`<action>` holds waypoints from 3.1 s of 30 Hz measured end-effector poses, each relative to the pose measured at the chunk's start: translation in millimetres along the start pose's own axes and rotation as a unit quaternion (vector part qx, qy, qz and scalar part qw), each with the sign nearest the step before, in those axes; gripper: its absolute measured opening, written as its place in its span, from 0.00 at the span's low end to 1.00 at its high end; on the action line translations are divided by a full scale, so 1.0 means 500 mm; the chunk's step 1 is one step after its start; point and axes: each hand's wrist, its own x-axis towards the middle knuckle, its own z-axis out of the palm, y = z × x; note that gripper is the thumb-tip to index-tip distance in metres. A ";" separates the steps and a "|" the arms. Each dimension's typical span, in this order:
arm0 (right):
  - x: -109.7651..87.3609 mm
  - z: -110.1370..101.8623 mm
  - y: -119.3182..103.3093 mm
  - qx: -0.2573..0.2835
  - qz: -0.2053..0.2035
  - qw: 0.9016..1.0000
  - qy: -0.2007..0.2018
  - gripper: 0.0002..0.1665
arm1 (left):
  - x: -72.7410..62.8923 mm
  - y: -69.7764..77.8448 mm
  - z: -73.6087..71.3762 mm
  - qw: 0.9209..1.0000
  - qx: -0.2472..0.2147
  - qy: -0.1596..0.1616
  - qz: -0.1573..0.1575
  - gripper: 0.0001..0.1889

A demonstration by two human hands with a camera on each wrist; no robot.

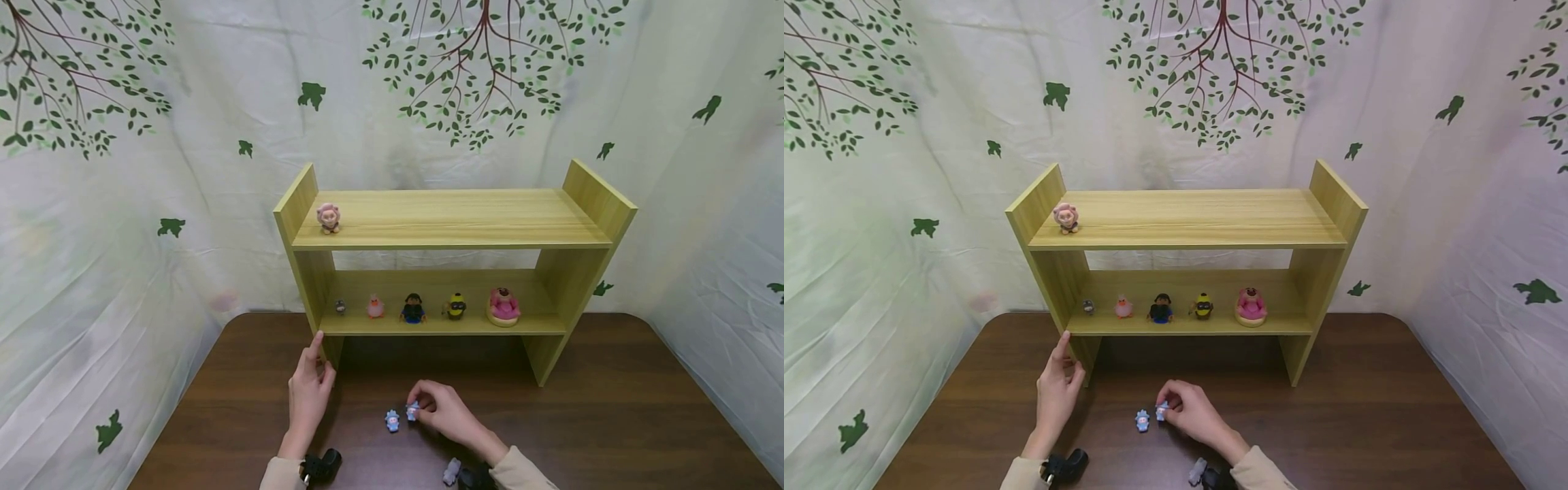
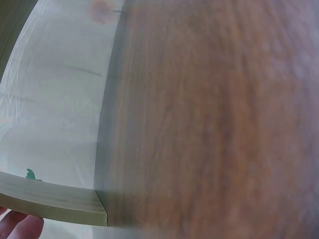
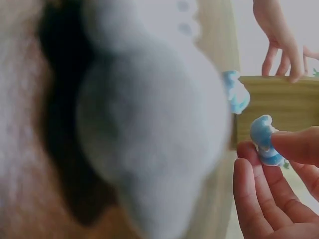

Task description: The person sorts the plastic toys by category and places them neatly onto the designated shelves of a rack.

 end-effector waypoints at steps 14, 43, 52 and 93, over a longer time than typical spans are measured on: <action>-0.006 -0.028 -0.033 0.014 -0.005 1.000 0.016 0.09 | 0.001 0.001 0.001 1.000 0.003 0.006 0.004 0.42; -0.025 -0.060 -0.159 0.058 -0.042 0.997 0.005 0.06 | 0.011 0.013 -0.007 1.000 -0.009 0.017 0.016 0.42; -0.026 -0.063 -0.165 0.058 -0.058 0.997 0.013 0.07 | 0.008 0.014 -0.007 1.000 0.003 0.015 0.022 0.41; 0.026 -0.155 -0.232 0.047 -0.167 0.983 0.059 0.08 | 0.004 0.010 -0.006 1.000 0.005 -0.001 0.009 0.42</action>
